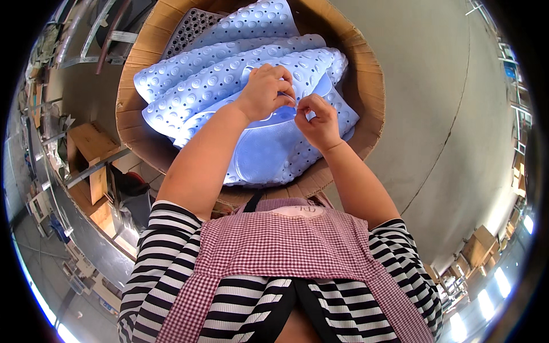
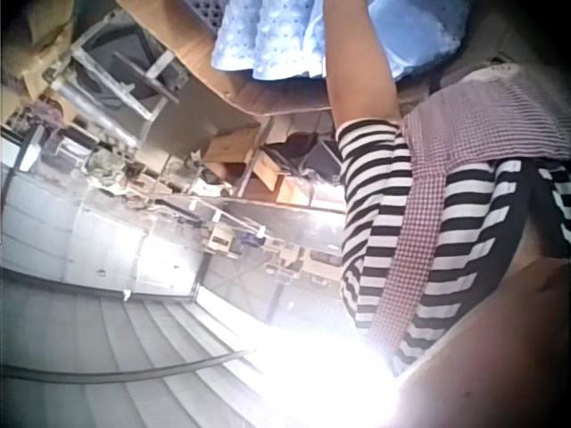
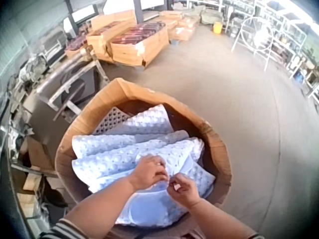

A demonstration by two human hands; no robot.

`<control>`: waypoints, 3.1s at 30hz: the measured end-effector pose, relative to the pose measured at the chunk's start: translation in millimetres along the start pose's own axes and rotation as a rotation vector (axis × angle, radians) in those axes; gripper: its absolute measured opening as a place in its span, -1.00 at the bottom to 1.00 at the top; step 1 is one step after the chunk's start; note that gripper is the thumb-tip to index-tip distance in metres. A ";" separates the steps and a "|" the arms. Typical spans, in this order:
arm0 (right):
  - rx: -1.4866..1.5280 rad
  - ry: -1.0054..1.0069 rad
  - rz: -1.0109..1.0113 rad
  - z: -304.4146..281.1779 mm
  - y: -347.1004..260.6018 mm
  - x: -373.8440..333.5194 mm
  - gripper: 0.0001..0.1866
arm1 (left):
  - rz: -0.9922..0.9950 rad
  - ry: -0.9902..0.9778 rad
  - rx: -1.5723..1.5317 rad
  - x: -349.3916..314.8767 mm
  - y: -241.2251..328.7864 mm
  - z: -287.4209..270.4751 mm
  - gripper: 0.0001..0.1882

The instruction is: The person picks up blue textured mats one at a time from a large bin, lays them out on a table, rolls each mat tightly, and then wraps a piece of white tape around the rolled mat.

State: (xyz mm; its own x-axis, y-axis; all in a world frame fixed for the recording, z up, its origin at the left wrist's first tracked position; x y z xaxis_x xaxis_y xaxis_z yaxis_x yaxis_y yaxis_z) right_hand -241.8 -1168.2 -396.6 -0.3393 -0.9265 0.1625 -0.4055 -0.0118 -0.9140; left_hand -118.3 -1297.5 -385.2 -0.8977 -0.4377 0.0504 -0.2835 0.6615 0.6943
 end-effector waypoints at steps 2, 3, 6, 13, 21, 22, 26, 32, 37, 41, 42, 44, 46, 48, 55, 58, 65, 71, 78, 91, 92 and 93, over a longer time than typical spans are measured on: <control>-0.005 -0.033 -0.040 -2.1 -2.9 1.5 -0.81 | -0.008 0.010 -0.054 -1.3 -1.6 0.6 -0.90; 0.035 -0.025 -0.041 -2.6 -5.7 3.1 -0.81 | -0.010 0.014 -0.051 -0.1 -0.5 -0.4 -0.91; 0.040 -0.052 -0.038 -4.0 -6.8 7.1 -0.80 | -0.014 0.005 -0.027 3.6 3.9 -2.4 -0.91; 0.150 -0.078 0.073 -4.8 6.3 0.5 -0.76 | 0.051 0.015 0.011 10.2 14.1 -6.7 -0.88; 0.100 -0.091 -0.013 -10.4 4.6 7.2 -0.77 | 0.079 -0.042 -0.036 16.1 14.6 -9.7 -0.86; 0.070 -0.115 -0.041 -11.1 5.4 7.1 -0.77 | 0.069 -0.061 -0.052 17.2 15.0 -8.7 -0.86; 0.102 -0.102 -0.011 -12.2 -1.5 6.9 -0.81 | 0.034 -0.067 -0.073 15.9 15.2 -9.4 -0.87; 0.064 -0.082 -0.014 -13.3 -1.0 9.5 -0.81 | 0.053 -0.105 -0.075 21.0 18.5 -11.9 -0.88; 0.101 -0.077 -0.008 -13.0 1.1 7.7 -0.76 | 0.019 -0.111 -0.112 20.9 17.1 -11.8 -0.85; 0.112 -0.090 -0.015 -12.1 -5.1 9.7 -0.76 | 0.049 -0.117 -0.111 21.8 13.8 -13.4 -0.85; 0.145 -0.080 -0.011 -13.1 -8.2 10.1 -0.76 | 0.027 -0.144 -0.139 22.8 13.7 -12.6 -0.86; 0.177 -0.070 -0.009 -12.5 -8.4 10.4 -0.75 | 0.004 -0.170 -0.166 24.0 13.9 -13.2 -0.86; 0.137 -0.077 0.007 -11.7 -2.5 8.6 -0.78 | -0.035 -0.223 -0.177 24.9 14.4 -11.9 -0.88; 0.111 -0.086 -0.003 -11.6 0.6 8.4 -0.79 | -0.052 -0.227 -0.198 25.0 15.8 -13.7 -0.88; 0.274 0.069 0.194 -2.5 2.9 -0.6 -0.77 | -0.065 -0.135 -0.299 17.8 9.1 -14.2 -0.81; 0.144 0.076 0.053 -2.5 -2.8 -2.3 -0.73 | -0.160 -0.128 -0.371 13.1 8.2 -13.6 -0.78; 0.004 0.112 -0.037 -4.2 -11.4 3.4 -0.61 | 0.011 -0.054 -0.189 21.4 10.9 -18.4 -0.85; -0.140 0.152 -0.144 -2.9 -12.7 6.5 -0.52 | -0.092 -0.114 -0.282 20.6 -0.5 -4.6 -0.89; -0.263 0.164 -0.226 -6.2 -18.4 13.7 -0.59 | -0.293 -0.105 -0.721 13.1 -21.2 12.2 -0.93; -0.277 0.195 -0.253 -11.5 -23.5 18.1 -0.66 | -0.303 -0.058 -0.877 13.7 -26.9 13.6 -0.91; -0.276 0.195 -0.251 -10.6 -24.5 18.5 -0.66 | -0.305 -0.058 -0.877 13.7 -26.5 13.6 -0.91; -0.286 0.191 -0.234 -9.7 -24.7 19.4 -0.63 | -0.323 -0.052 -0.907 14.0 -26.4 14.2 -0.91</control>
State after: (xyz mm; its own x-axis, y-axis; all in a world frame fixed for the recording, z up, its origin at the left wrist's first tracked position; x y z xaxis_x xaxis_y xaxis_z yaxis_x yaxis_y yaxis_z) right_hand -246.6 -1182.2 -367.3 -0.3507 -0.8244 0.4443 -0.7008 -0.0837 -0.7084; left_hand -128.2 -1312.5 -413.0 -0.8419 -0.4744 -0.2572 -0.1706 -0.2183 0.9609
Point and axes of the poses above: each hand's wrist, its own x-axis towards the middle knuckle, its own z-axis out of the palm, y = z × x, the point moved 4 cm from there along x, towards the middle knuckle, and after that the axes turned 2 degrees about -x, right-handed, at the moved point
